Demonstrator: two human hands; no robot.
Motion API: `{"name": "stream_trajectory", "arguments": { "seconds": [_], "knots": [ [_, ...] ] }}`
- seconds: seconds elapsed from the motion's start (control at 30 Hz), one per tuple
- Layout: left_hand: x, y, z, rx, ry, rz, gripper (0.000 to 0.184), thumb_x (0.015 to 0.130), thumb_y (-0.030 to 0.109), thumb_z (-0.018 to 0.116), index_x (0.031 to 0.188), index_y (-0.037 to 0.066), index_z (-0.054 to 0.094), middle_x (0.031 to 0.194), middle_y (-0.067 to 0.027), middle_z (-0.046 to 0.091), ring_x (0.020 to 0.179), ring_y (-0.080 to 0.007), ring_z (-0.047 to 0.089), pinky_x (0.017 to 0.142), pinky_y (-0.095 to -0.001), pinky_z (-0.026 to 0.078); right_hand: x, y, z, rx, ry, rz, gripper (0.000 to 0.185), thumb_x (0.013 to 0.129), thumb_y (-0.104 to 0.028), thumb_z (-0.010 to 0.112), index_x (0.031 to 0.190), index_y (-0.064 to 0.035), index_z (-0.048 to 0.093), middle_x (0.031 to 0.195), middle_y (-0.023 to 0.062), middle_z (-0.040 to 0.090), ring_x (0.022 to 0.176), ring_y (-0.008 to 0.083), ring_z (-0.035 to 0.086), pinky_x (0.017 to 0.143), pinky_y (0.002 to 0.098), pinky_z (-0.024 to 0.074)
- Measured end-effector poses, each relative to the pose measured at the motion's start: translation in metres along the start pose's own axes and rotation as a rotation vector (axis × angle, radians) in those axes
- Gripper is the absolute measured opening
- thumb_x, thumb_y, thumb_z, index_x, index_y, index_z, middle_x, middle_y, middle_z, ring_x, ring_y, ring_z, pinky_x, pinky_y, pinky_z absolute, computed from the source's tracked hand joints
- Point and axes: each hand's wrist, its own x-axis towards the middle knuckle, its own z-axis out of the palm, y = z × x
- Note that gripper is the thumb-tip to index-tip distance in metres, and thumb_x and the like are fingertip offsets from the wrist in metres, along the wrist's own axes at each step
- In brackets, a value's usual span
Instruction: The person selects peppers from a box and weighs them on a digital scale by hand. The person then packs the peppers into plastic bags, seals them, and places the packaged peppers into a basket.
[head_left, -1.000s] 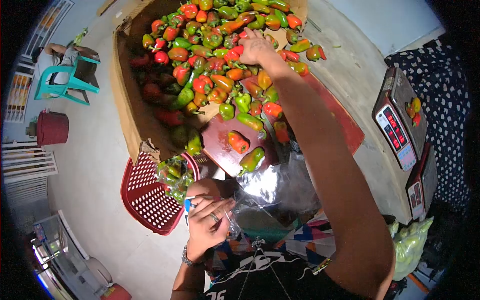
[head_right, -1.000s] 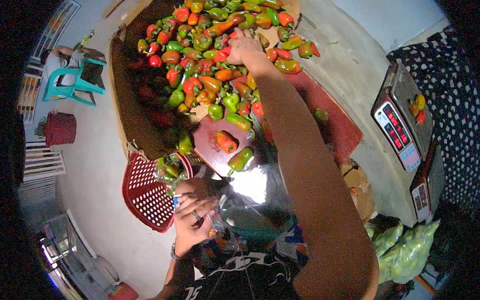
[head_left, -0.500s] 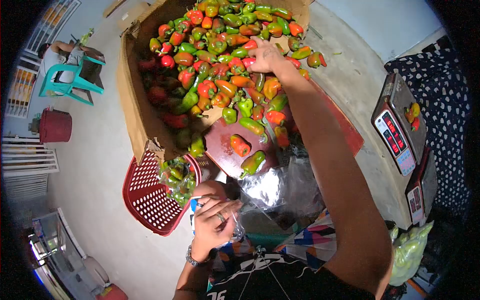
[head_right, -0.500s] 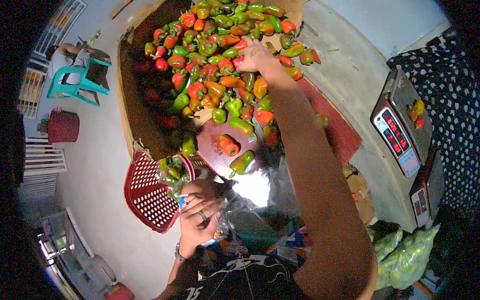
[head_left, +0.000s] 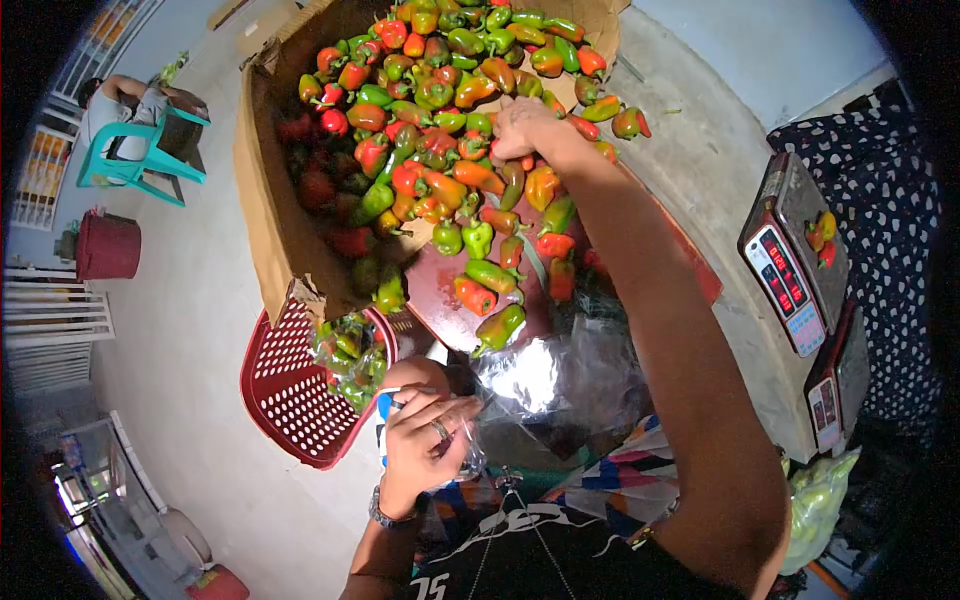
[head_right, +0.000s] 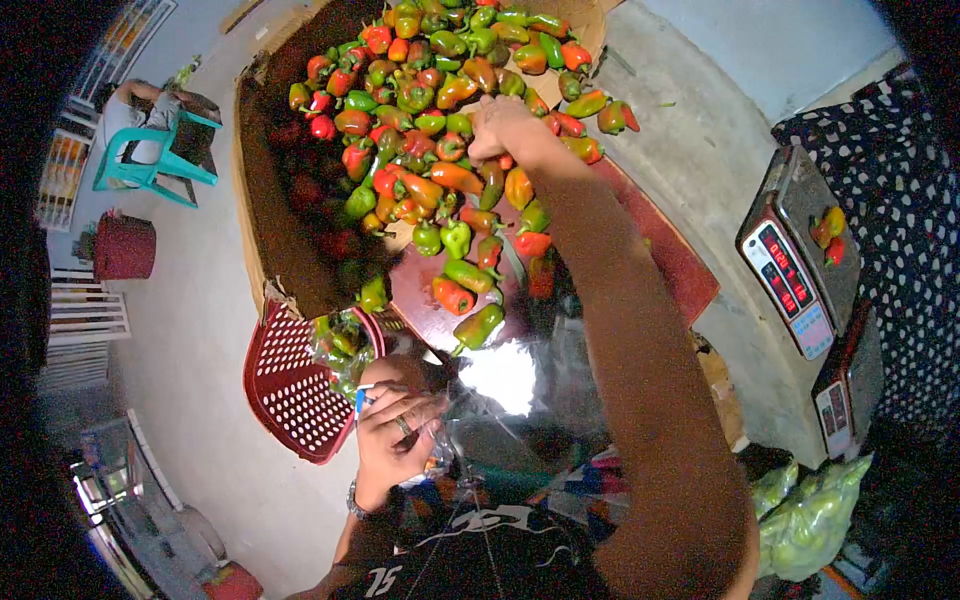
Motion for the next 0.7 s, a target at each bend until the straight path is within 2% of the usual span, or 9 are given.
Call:
{"name": "stream_trajectory", "arguments": {
  "seconds": [0.03,0.13,0.17,0.27,0.37,0.4,0.57,0.67,0.7],
  "knots": [
    [0.001,0.0,-0.001,-0.003,-0.001,-0.001,0.027,0.076,0.003,0.073,0.101,0.009,0.08,0.105,-0.0047,0.079,0.089,-0.0221,0.071,0.093,-0.0368,0.046,-0.013,-0.003,0.003,-0.019,0.142,-0.016,0.057,0.067,-0.05,0.082,0.108,-0.0113,0.081,0.13,0.0125,0.066,0.122,0.0323,0.061,0.103,0.0432,0.0491],
    [-0.003,-0.001,-0.004,0.01,0.003,-0.004,0.025,0.077,0.003,0.074,0.101,0.009,0.08,0.104,-0.0047,0.08,0.088,-0.0223,0.071,0.093,-0.0365,0.045,-0.03,0.014,-0.017,0.399,-0.142,0.003,0.053,0.069,-0.054,0.081,0.094,-0.007,0.082,0.105,0.0146,0.075,0.101,0.0311,0.069,0.09,0.0397,0.0535],
    [-0.004,-0.002,-0.004,-0.001,0.01,-0.01,0.024,0.077,0.004,0.074,0.1,0.009,0.08,0.104,-0.0048,0.08,0.088,-0.0224,0.071,0.093,-0.0364,0.045,-0.03,0.026,-0.009,0.446,0.023,-0.064,0.049,0.07,-0.052,0.083,0.08,-0.0043,0.079,0.087,0.0141,0.075,0.085,0.0277,0.071,0.078,0.0374,0.0538],
    [-0.005,-0.005,-0.003,-0.024,0.032,0.0,0.023,0.078,0.004,0.074,0.099,0.008,0.08,0.103,-0.0053,0.08,0.088,-0.0225,0.071,0.093,-0.0363,0.045,-0.07,0.052,-0.005,1.314,0.067,-0.091,0.043,0.085,-0.042,0.076,0.095,-0.0011,0.075,0.097,0.013,0.075,0.087,0.0227,0.07,0.074,0.0342,0.0539],
    [-0.004,-0.004,-0.004,0.008,0.035,0.033,0.022,0.079,0.004,0.073,0.1,0.008,0.08,0.102,-0.0063,0.079,0.088,-0.023,0.071,0.093,-0.0371,0.046,-0.11,0.062,0.007,2.167,0.0,-0.224,0.052,0.101,-0.04,0.058,0.126,0.0048,0.059,0.112,0.0221,0.072,0.098,0.033,0.072,0.075,0.0419,0.0602],
    [-0.005,-0.004,-0.003,0.003,0.03,0.029,0.023,0.079,0.004,0.073,0.101,0.008,0.08,0.102,-0.0066,0.079,0.088,-0.0233,0.071,0.094,-0.0374,0.046,-0.128,0.063,0.01,2.281,-0.114,-0.42,0.055,0.101,-0.048,0.053,0.127,0.0002,0.057,0.116,0.0205,0.07,0.093,0.0325,0.072,0.082,0.0462,0.0625],
    [-0.009,-0.001,0.004,0.018,0.013,0.015,0.024,0.08,0.004,0.072,0.102,0.007,0.08,0.103,-0.0086,0.079,0.09,-0.0252,0.072,0.093,-0.0369,0.05,-0.197,0.045,0.029,2.653,-0.208,-0.648,0.063,0.103,-0.054,0.039,0.13,0.0007,0.054,0.119,0.0321,0.064,0.097,0.0429,0.069,0.088,0.0488,0.0589],
    [-0.008,0.004,0.003,0.032,-0.003,0.03,0.023,0.08,0.005,0.071,0.102,0.006,0.08,0.103,-0.0096,0.079,0.091,-0.0266,0.072,0.092,-0.0362,0.052,-0.237,0.029,0.026,2.766,-0.094,-0.478,0.065,0.104,-0.055,0.036,0.132,0.0006,0.052,0.116,0.03,0.065,0.095,0.0422,0.068,0.082,0.0475,0.059],
    [-0.008,0.004,0.004,0.038,-0.004,0.031,0.023,0.08,0.005,0.071,0.101,0.006,0.08,0.103,-0.0098,0.079,0.091,-0.027,0.072,0.092,-0.0364,0.052,-0.238,0.03,0.033,2.7,-0.156,-0.636,0.074,0.101,-0.063,0.037,0.139,-0.0002,0.048,0.12,0.0296,0.06,0.102,0.0425,0.063,0.073,0.0505,0.0562]
  ]
}}
